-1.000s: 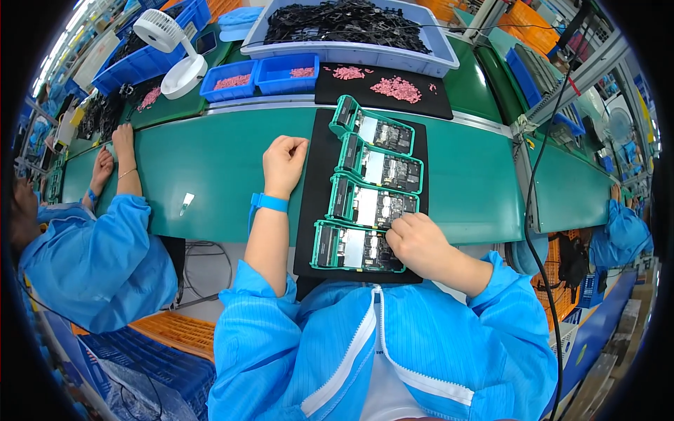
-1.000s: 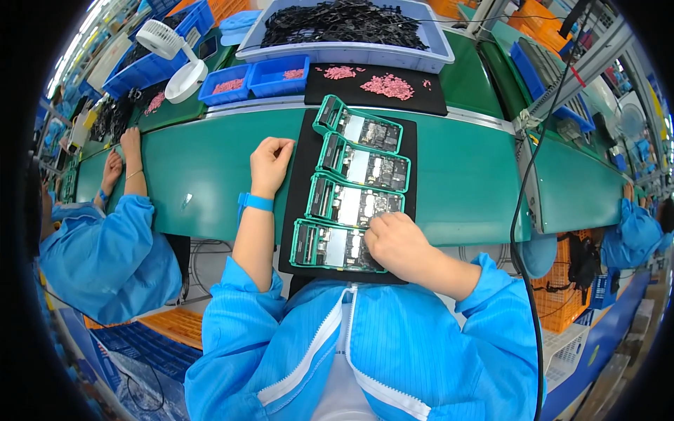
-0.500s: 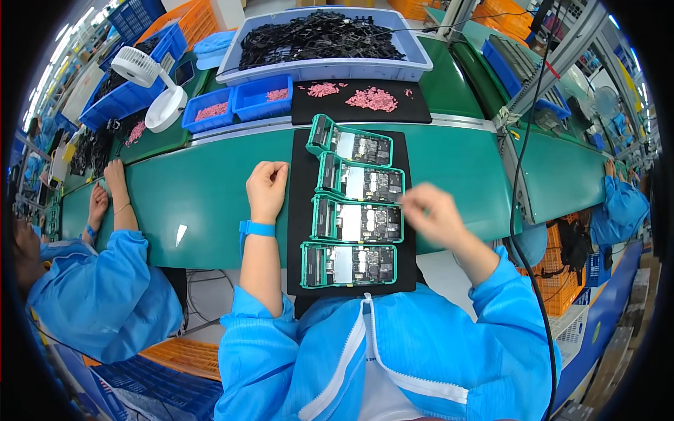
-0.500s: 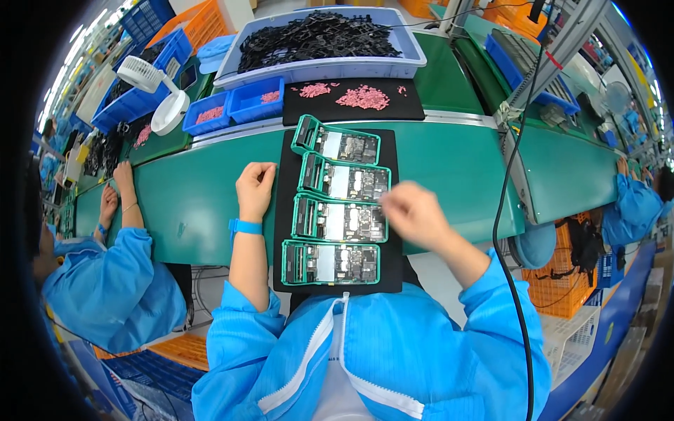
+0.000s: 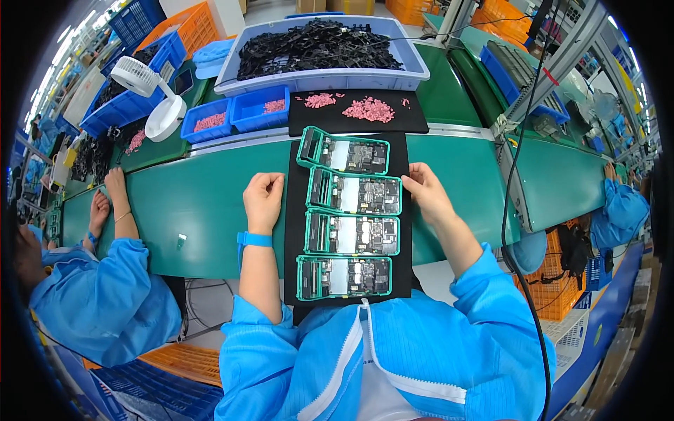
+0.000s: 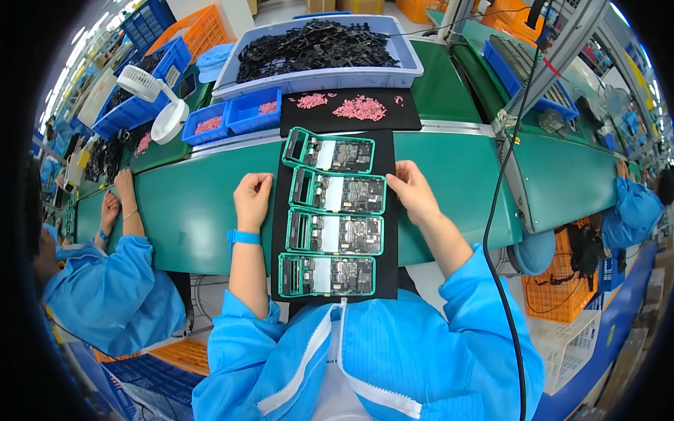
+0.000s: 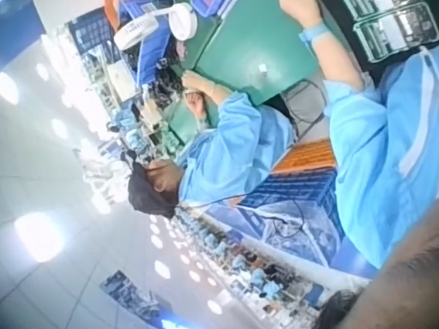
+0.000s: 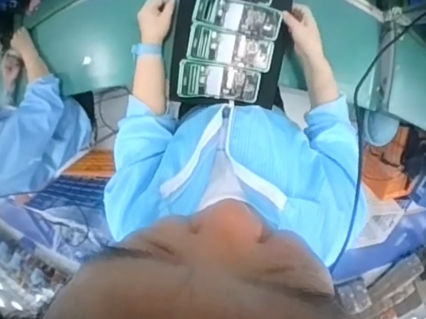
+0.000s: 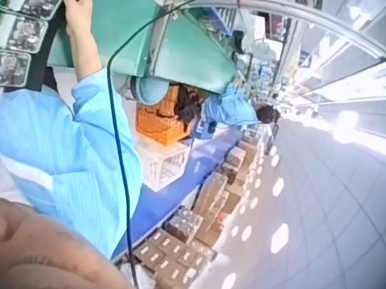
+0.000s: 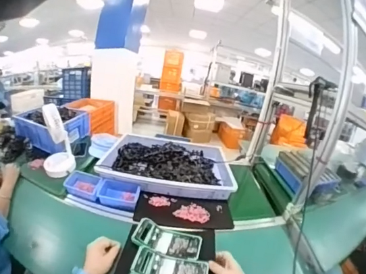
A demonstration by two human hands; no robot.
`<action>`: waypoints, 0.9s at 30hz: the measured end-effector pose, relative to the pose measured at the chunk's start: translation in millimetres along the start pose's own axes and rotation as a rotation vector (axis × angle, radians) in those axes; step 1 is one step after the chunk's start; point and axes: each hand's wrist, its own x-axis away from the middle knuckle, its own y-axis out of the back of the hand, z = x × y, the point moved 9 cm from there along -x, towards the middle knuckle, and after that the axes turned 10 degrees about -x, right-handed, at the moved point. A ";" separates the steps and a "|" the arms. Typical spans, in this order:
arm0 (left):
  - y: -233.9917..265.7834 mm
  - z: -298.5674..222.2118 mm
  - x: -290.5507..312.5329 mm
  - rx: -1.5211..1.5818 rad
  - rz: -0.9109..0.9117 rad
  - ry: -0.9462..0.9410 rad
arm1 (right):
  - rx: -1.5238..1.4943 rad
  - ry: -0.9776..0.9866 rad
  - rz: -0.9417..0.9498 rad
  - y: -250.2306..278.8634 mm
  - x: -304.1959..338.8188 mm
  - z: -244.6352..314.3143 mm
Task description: The person assembles electronic components and plastic parts onto circuit boards by hand, taking them from a tray and placing them onto PCBs on a conveyor belt.
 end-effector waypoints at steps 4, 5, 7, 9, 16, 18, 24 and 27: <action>-0.5 -1.4 1.3 0.007 -0.003 -0.006 | -0.367 -0.012 -0.011 -16.5 7.5 -17.1; -2.6 -3.7 0.4 0.005 -0.001 -0.014 | -0.396 0.013 -0.025 -12.4 9.7 -19.2; -4.8 -1.9 1.5 0.005 0.002 -0.039 | -0.417 0.085 -0.103 -3.5 20.0 -20.0; -2.2 -1.7 2.2 0.013 0.013 -0.042 | -0.441 0.129 -0.196 10.8 38.6 -20.0; 4.6 1.7 3.7 -0.009 0.055 -0.029 | -0.436 0.439 -0.596 120.9 99.3 -19.8; 2.9 -1.1 2.7 0.015 0.057 -0.022 | -0.547 0.543 -0.609 154.9 116.7 -6.7; -5.0 1.8 -2.0 0.049 0.079 0.017 | -0.481 0.849 -1.003 279.9 168.6 2.2; -8.7 1.9 -1.6 0.043 0.089 -0.001 | -0.457 0.910 -1.103 326.4 182.0 14.7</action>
